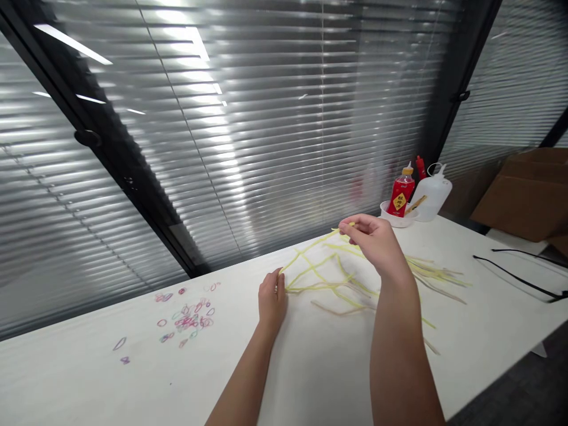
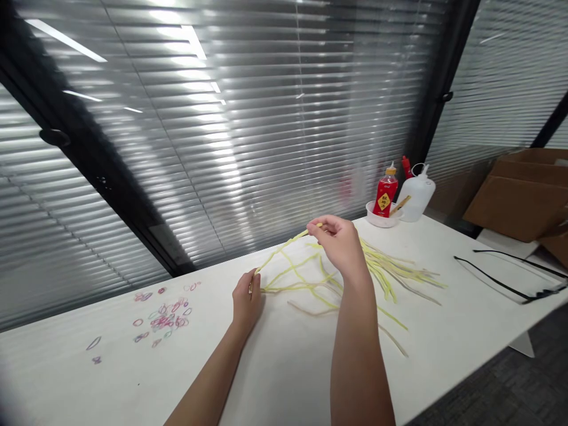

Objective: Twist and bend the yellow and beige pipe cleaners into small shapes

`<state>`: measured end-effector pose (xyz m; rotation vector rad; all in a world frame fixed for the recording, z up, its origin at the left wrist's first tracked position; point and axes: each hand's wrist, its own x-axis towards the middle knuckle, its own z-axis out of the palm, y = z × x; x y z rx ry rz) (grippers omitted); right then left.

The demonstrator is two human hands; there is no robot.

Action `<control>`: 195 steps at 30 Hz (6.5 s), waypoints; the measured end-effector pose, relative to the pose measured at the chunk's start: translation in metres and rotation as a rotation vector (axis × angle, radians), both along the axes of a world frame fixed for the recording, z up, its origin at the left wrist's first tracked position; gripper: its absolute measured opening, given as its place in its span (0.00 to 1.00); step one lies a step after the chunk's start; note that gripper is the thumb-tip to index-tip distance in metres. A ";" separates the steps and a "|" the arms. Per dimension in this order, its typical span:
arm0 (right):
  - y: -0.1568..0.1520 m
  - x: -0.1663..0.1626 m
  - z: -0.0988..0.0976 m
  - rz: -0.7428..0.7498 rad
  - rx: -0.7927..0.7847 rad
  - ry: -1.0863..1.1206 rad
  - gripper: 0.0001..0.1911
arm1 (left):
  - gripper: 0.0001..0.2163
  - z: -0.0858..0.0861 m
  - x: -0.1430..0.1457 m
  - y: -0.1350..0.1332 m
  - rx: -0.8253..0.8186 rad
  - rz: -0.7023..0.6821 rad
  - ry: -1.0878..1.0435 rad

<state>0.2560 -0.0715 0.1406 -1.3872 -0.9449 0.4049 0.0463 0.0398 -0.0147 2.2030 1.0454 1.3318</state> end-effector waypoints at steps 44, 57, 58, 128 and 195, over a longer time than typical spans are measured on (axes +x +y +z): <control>-0.029 -0.045 0.029 0.178 -0.037 -0.143 0.10 | 0.11 0.117 0.008 -0.058 -0.524 -0.249 -0.645; -0.008 -0.074 0.028 0.405 -0.163 -0.199 0.07 | 0.11 0.127 0.002 -0.057 -0.735 -0.428 -0.707; -0.007 -0.074 0.028 0.404 -0.163 -0.197 0.07 | 0.11 0.127 0.001 -0.057 -0.757 -0.444 -0.720; -0.009 -0.084 0.030 0.304 -0.255 -0.518 0.03 | 0.06 0.142 -0.006 -0.061 -0.756 -0.455 -0.583; -0.020 -0.040 0.030 0.576 0.118 0.014 0.13 | 0.12 0.179 -0.047 -0.070 -0.536 -0.578 0.422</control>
